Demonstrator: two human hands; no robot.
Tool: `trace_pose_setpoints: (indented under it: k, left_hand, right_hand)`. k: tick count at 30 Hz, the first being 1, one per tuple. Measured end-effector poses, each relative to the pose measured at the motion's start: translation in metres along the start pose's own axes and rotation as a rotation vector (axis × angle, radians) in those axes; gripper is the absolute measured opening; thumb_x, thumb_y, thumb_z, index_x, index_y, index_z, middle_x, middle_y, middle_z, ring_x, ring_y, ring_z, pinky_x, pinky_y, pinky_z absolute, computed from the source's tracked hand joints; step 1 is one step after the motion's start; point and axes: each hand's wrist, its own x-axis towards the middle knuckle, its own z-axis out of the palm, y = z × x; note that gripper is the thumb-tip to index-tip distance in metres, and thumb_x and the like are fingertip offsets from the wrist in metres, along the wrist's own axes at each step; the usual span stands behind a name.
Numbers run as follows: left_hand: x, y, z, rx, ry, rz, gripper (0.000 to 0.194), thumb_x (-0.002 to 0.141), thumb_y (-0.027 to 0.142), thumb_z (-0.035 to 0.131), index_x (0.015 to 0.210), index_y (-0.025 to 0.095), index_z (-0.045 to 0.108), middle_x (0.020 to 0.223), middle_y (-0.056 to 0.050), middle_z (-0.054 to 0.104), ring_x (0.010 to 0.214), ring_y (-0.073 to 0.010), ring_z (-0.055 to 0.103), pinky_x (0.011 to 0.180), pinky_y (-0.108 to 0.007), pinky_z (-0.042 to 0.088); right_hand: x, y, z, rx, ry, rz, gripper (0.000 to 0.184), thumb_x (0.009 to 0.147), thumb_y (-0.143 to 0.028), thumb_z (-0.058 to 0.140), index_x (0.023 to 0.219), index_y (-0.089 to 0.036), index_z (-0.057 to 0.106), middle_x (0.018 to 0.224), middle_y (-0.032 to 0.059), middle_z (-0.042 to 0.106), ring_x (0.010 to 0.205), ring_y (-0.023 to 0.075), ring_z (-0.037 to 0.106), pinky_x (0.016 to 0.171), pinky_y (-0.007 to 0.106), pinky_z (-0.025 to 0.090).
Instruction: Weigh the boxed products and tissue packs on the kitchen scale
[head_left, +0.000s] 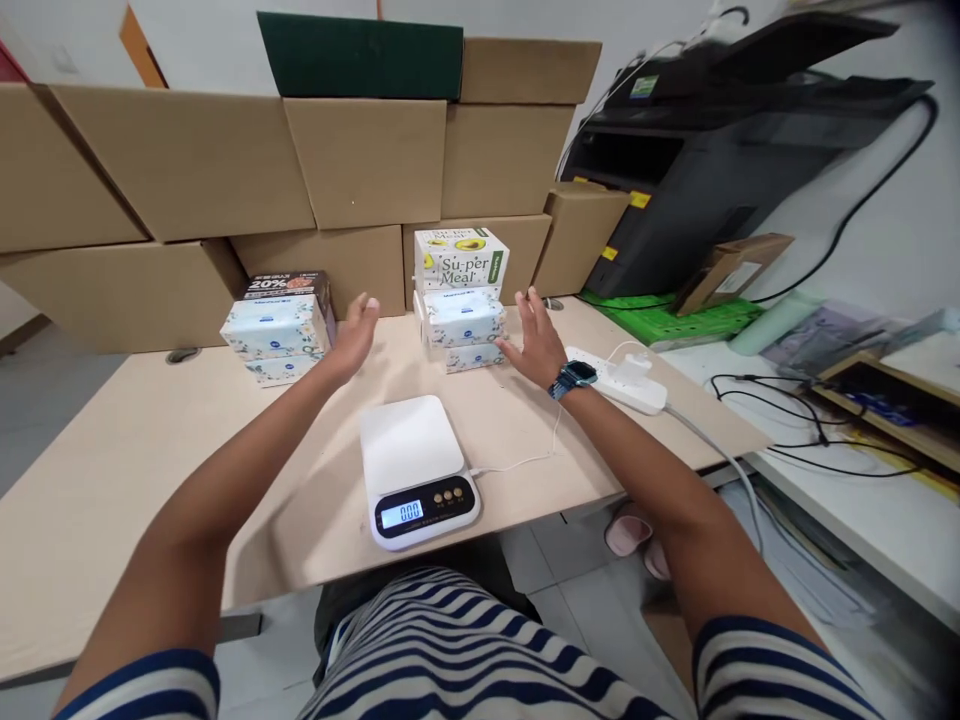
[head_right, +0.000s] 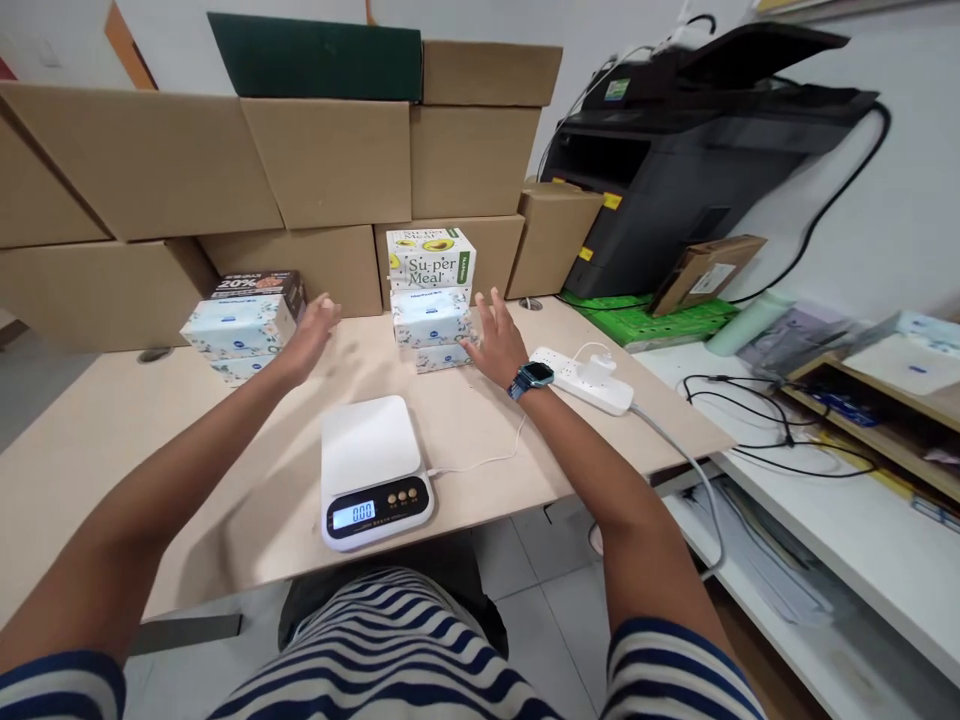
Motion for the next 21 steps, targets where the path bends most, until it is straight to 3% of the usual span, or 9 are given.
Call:
trace_pose_setpoints:
  k: [2,5,8,11,13,16,19,21]
  left_hand:
    - [-0.011,-0.006,-0.012,0.043,-0.016,-0.055,0.093,0.103,0.081,0.039,0.173,0.02,0.031,0.181,-0.02,0.039,0.168,-0.0391,0.042,0.14,-0.064,0.03]
    - [-0.027,-0.008,-0.005,0.099,-0.157,-0.11,0.092,0.104,0.077,0.039,0.171,0.015,0.039,0.178,-0.021,0.044,0.166,-0.0388,0.046,0.137,-0.06,0.037]
    - [-0.05,-0.006,0.004,0.111,-0.279,-0.114,0.092,0.103,0.081,0.038,0.17,0.019,0.044,0.18,-0.017,0.043,0.165,-0.0377,0.047,0.136,-0.056,0.041]
    - [-0.079,-0.009,-0.017,0.205,-0.277,-0.056,0.089,0.1,0.085,0.045,0.169,0.029,0.045,0.183,-0.01,0.039,0.169,-0.036,0.041,0.141,-0.054,0.032]
    - [-0.096,-0.019,-0.046,0.333,-0.158,0.038,0.086,0.099,0.086,0.046,0.165,0.032,0.05,0.181,-0.007,0.043,0.17,-0.0352,0.037,0.144,-0.055,0.027]
    - [-0.118,-0.045,-0.094,0.448,0.151,0.138,0.074,0.099,0.087,0.046,0.149,0.036,0.064,0.169,-0.001,0.058,0.168,-0.0337,0.039,0.146,-0.055,0.024]
    - [-0.139,-0.08,-0.13,0.405,0.412,0.024,0.065,0.095,0.09,0.049,0.134,0.041,0.068,0.155,0.007,0.067,0.163,-0.0368,0.046,0.143,-0.062,0.029]
    - [-0.149,-0.101,-0.145,0.349,0.487,-0.094,0.067,0.093,0.092,0.048,0.134,0.042,0.064,0.152,0.008,0.067,0.162,-0.0428,0.044,0.138,-0.071,0.031]
  right_hand:
    - [0.005,-0.016,-0.002,-0.121,-0.03,-0.099,0.078,0.106,-0.05,0.048,0.174,-0.014,0.032,0.187,0.0245,0.02,0.176,0.0399,0.02,0.139,0.067,0.03]
    - [0.022,-0.04,-0.002,-0.196,-0.165,-0.209,0.072,0.106,-0.045,0.05,0.172,-0.016,0.039,0.185,0.0213,0.03,0.174,0.0429,0.026,0.139,0.072,0.024]
    - [0.036,-0.046,-0.003,-0.206,-0.226,-0.217,0.067,0.106,-0.036,0.051,0.168,-0.014,0.045,0.179,0.0212,0.042,0.168,0.0417,0.039,0.135,0.072,0.032]
    - [0.038,-0.035,-0.008,-0.218,-0.223,-0.197,0.064,0.105,-0.033,0.051,0.165,-0.012,0.048,0.177,0.0208,0.046,0.165,0.0402,0.044,0.131,0.068,0.042]
    - [0.036,-0.024,-0.012,-0.225,-0.23,-0.201,0.064,0.104,-0.032,0.053,0.164,-0.011,0.049,0.177,0.0205,0.046,0.164,0.0394,0.045,0.131,0.066,0.043]
    - [0.036,-0.009,-0.017,-0.221,-0.244,-0.221,0.064,0.102,-0.03,0.054,0.163,-0.01,0.05,0.176,0.0211,0.048,0.164,0.0389,0.046,0.132,0.065,0.042]
    - [0.039,0.001,-0.02,-0.209,-0.254,-0.227,0.064,0.099,-0.026,0.054,0.161,-0.008,0.053,0.174,0.022,0.05,0.161,0.0396,0.05,0.131,0.065,0.044]
    - [0.039,0.004,-0.021,-0.202,-0.259,-0.224,0.065,0.097,-0.025,0.056,0.16,-0.009,0.054,0.174,0.0219,0.051,0.16,0.0396,0.051,0.131,0.064,0.045]
